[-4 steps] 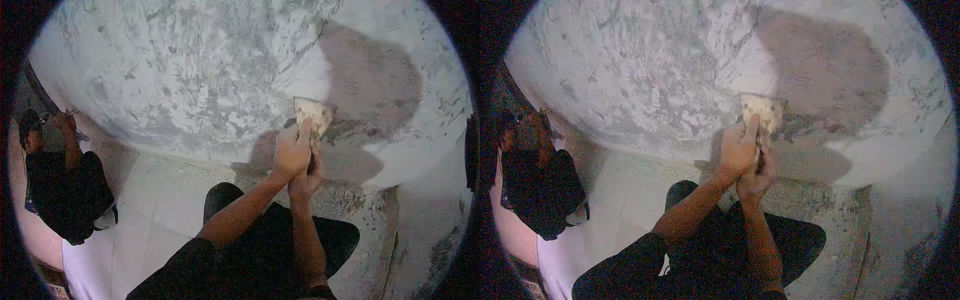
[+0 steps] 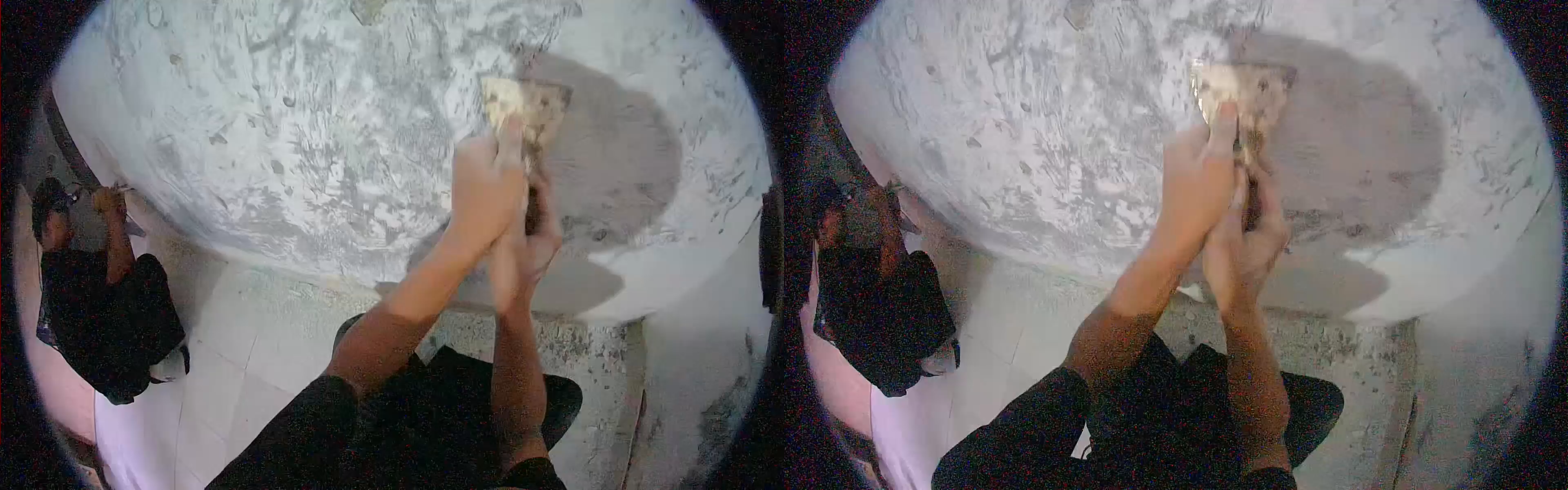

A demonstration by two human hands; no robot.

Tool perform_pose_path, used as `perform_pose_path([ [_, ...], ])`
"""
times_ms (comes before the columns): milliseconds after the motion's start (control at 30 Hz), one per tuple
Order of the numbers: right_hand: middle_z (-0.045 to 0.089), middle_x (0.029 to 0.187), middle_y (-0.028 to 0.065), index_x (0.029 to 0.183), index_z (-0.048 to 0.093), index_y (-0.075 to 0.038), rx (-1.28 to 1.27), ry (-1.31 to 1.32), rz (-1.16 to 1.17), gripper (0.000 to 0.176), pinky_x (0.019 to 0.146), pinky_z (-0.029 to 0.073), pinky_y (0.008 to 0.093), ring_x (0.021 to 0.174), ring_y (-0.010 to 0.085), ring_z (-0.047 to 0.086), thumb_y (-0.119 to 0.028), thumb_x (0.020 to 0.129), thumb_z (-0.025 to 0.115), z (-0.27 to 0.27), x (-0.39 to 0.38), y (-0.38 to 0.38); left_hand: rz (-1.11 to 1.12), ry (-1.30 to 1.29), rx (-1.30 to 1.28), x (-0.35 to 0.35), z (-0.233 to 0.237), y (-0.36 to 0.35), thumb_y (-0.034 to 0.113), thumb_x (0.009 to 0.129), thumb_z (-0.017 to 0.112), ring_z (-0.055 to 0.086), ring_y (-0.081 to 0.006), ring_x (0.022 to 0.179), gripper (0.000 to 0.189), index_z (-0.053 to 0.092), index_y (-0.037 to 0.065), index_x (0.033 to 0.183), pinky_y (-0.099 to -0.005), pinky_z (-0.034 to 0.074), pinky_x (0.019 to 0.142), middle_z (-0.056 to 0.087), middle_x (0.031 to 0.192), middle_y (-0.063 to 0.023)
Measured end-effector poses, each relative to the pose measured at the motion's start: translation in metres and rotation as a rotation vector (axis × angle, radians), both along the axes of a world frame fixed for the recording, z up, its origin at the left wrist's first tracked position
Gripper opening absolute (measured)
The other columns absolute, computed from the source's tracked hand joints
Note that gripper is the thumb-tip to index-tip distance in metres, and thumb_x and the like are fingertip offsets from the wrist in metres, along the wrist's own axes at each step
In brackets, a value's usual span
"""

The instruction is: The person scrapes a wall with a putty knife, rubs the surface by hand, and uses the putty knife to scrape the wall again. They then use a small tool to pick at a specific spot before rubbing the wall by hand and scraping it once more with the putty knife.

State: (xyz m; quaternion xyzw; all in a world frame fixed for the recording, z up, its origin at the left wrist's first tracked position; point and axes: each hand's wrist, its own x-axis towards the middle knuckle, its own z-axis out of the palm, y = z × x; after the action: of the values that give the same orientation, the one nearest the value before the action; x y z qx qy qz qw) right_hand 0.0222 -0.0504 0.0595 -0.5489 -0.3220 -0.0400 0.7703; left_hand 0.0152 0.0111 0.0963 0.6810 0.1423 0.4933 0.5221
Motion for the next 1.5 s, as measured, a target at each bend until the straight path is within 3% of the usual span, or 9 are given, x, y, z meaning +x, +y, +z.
perform_pose_path([
  [133, 0.052, 0.111, 0.0145, 0.113, 0.046, 0.007, 0.107, -0.014, -0.014, 0.032, 0.085, 0.038, 0.0273, 0.101, 0.0187, 0.049, -0.013, 0.087, 0.043, -0.025, -0.002, 0.01, 0.135, -0.017, 0.231, -0.002, -0.01, 0.004, 0.028, 0.087, 0.045, 0.047, -0.0138, 0.048, 0.038, 0.055, -0.004, 0.068, -0.0318, 0.037, 0.047, 0.05, 0.05, -0.0078],
  [400, 0.049, 0.111, 0.0104, 0.118, 0.041, 0.003, 0.042, 0.077, 0.171, 0.036, 0.081, 0.041, 0.0282, 0.093, 0.0177, 0.05, -0.019, 0.089, 0.044, -0.138, -0.025, -0.012, -0.027, 0.32, -0.147, -0.037, -0.093, -0.017, 0.031, 0.09, 0.039, 0.056, -0.0182, 0.054, 0.042, 0.056, -0.002, 0.07, -0.0307, 0.045, 0.053, 0.06, 0.062, -0.0121],
  [467, 0.052, 0.077, 0.0002, 0.101, 0.048, -0.001, 0.183, 0.202, 0.17, 0.028, 0.052, 0.04, 0.02, 0.061, 0.0069, 0.048, -0.024, 0.087, 0.052, -0.135, -0.023, -0.013, -0.068, 0.345, -0.031, -0.043, -0.083, -0.017, 0.029, 0.091, 0.038, 0.056, -0.0196, 0.054, 0.042, 0.055, -0.004, 0.072, -0.0306, 0.045, 0.054, 0.059, 0.062, -0.0136],
  [600, 0.046, 0.063, -0.0015, 0.099, 0.049, -0.003, 0.062, 0.223, 0.092, 0.022, 0.038, 0.032, 0.0199, 0.048, 0.003, 0.039, -0.022, 0.088, 0.049, -0.145, -0.017, -0.051, -0.169, 0.247, 0.156, -0.062, -0.08, -0.017, 0.029, 0.089, 0.04, 0.051, -0.0254, 0.056, 0.035, 0.054, -0.003, 0.085, -0.035, 0.041, 0.056, 0.053, 0.065, -0.0173],
  [667, 0.044, 0.059, -0.0012, 0.101, 0.048, 0.0, -0.013, 0.263, 0.052, 0.023, 0.038, 0.03, 0.0202, 0.044, 0.0039, 0.036, -0.019, 0.089, 0.046, -0.173, -0.021, -0.08, -0.071, 0.222, 0.17, -0.078, -0.062, -0.011, 0.029, 0.091, 0.036, 0.055, -0.0313, 0.097, 0.04, 0.051, -0.006, 0.105, -0.0378, 0.042, 0.082, 0.056, 0.102, -0.0239],
  [733, 0.045, 0.059, -0.0003, 0.102, 0.049, 0.004, -0.189, 0.25, -0.046, 0.026, 0.042, 0.03, 0.0193, 0.045, 0.0051, 0.037, -0.019, 0.089, 0.044, -0.228, -0.018, -0.108, 0.264, -0.045, 0.557, -0.075, -0.057, 0.025, 0.024, 0.089, 0.038, 0.031, -0.0369, 0.122, 0.04, 0.043, -0.006, 0.116, -0.0424, 0.031, 0.096, 0.034, 0.128, -0.0251],
  [900, 0.056, 0.089, 0.0092, 0.106, 0.05, 0.004, -0.264, 0.227, -0.135, 0.033, 0.053, 0.04, 0.023, 0.063, 0.0105, 0.047, -0.023, 0.087, 0.048, -0.309, -0.048, -0.152, 0.804, 0.038, 0.831, -0.09, -0.015, 0.108, 0.025, 0.087, 0.039, 0.008, -0.041, 0.128, 0.054, 0.026, -0.005, 0.129, -0.0532, 0.01, 0.101, 0.013, 0.138, -0.0259],
  [1000, 0.043, 0.064, -0.0005, 0.113, 0.043, 0.003, -0.295, 0.414, -0.1, 0.033, 0.044, 0.031, 0.0213, 0.051, 0.0051, 0.035, -0.02, 0.089, 0.046, -0.29, -0.078, -0.15, 0.847, 0.294, 0.916, -0.106, -0.021, 0.14, 0.024, 0.086, 0.038, 0.002, -0.0414, 0.129, 0.061, 0.012, -0.006, 0.133, -0.0515, 0.0, 0.102, 0.004, 0.139, -0.0255],
  [1500, 0.049, 0.072, 0.0031, 0.115, 0.046, 0.002, -0.435, 0.194, -0.085, 0.034, 0.046, 0.032, 0.0217, 0.056, 0.0067, 0.04, -0.02, 0.089, 0.046, -0.257, -0.091, -0.143, 0.894, 0.238, 0.766, -0.145, -0.051, 0.19, 0.033, 0.085, 0.039, 0.003, -0.0441, 0.128, 0.068, 0.012, -0.008, 0.132, -0.0523, 0.001, 0.101, 0.005, 0.138, -0.0286],
])
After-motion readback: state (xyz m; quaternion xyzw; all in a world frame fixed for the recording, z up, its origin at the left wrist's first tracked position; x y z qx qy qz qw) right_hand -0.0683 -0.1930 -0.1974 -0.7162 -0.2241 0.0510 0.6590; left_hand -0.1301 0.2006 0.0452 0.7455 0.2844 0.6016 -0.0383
